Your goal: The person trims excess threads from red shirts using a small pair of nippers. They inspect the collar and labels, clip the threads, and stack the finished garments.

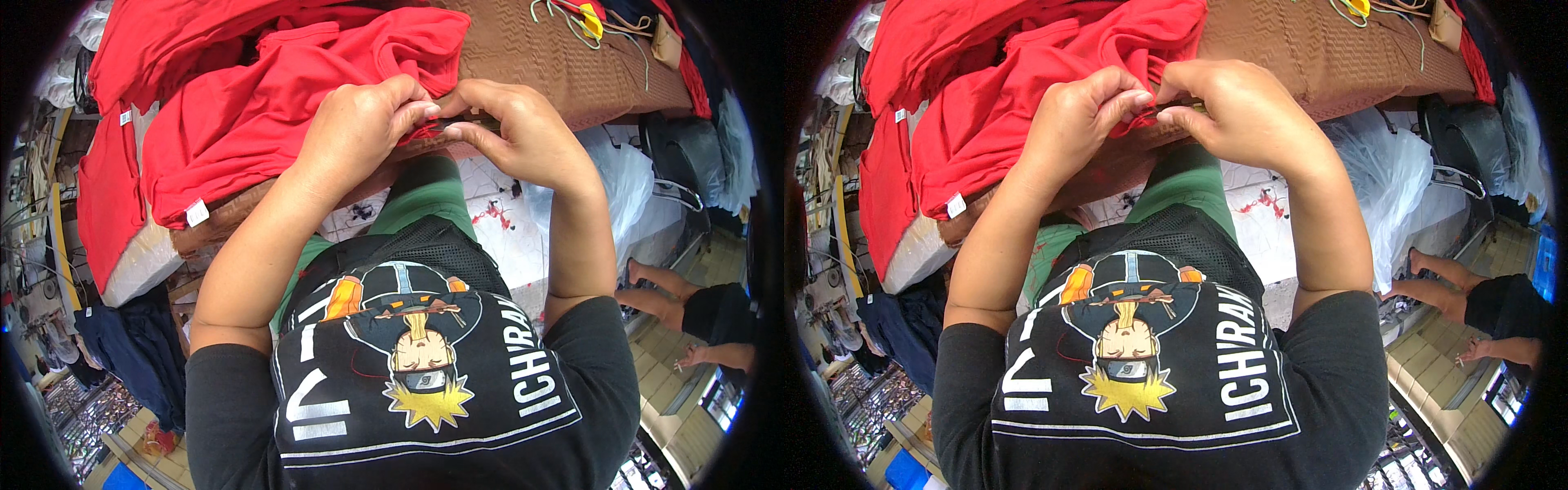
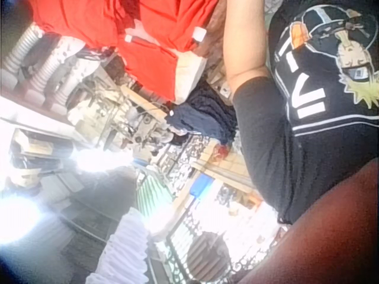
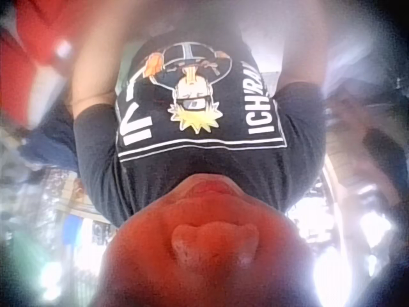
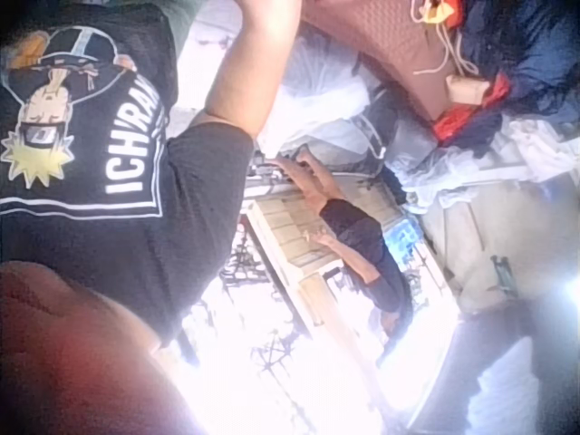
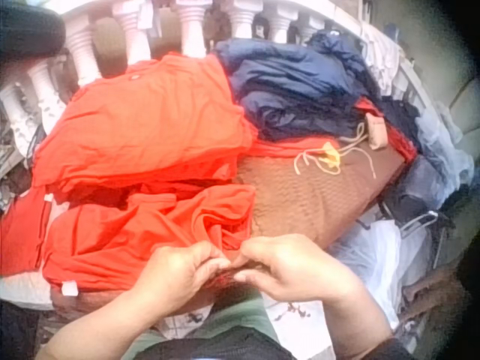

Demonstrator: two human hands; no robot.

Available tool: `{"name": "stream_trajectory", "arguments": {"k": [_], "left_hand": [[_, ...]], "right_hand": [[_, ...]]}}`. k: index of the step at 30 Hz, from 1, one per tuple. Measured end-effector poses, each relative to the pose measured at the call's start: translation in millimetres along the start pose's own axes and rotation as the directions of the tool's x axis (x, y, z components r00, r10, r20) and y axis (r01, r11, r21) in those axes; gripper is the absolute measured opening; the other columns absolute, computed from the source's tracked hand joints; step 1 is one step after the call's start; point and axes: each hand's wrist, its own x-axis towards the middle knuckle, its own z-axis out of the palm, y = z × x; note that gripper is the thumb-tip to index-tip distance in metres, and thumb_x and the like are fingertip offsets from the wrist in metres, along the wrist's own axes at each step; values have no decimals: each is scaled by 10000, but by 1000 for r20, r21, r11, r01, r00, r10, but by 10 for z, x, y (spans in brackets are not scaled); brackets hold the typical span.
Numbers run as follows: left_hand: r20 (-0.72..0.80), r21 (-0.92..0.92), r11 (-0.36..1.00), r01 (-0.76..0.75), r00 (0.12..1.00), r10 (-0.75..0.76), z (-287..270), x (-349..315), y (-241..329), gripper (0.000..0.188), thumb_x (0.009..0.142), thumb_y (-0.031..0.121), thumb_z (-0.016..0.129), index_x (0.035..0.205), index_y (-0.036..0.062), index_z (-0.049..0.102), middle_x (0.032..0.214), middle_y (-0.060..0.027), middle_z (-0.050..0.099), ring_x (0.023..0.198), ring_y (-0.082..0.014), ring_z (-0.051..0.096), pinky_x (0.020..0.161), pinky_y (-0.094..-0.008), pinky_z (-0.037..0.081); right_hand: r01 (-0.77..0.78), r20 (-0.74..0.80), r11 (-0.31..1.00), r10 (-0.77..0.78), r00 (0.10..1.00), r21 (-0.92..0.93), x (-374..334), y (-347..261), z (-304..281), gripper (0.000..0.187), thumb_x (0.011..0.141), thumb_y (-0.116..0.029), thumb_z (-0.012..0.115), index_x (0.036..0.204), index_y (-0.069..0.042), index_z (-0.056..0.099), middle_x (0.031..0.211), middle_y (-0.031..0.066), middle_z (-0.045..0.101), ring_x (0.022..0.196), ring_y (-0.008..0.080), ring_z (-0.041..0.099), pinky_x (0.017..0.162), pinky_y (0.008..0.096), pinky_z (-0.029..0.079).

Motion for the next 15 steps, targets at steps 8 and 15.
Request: {"name": "stream_trajectory", "arguments": {"k": [8,15], "left_hand": [[-3,17,1000,1,1000,-1,20,7,6,150,887,170,662,940,30,665,803,-89,710,721,-155,690,643,-272,528],[1,-5,1000,21,1000,-21,47,1,11,135,883,144,664,935,20,661,783,-75,709,685,-125,678,617,-266,524]], "right_hand": [[15,-14,999,-16,1000,-30,-1,-26,12,165,805,-174,690,879,-41,626,822,151,673,802,348,653,679,422,505],[-39,24,999,39,999,-12,-7,-30,18,143,805,-156,679,874,-44,624,790,155,664,765,352,646,652,429,491]]}}
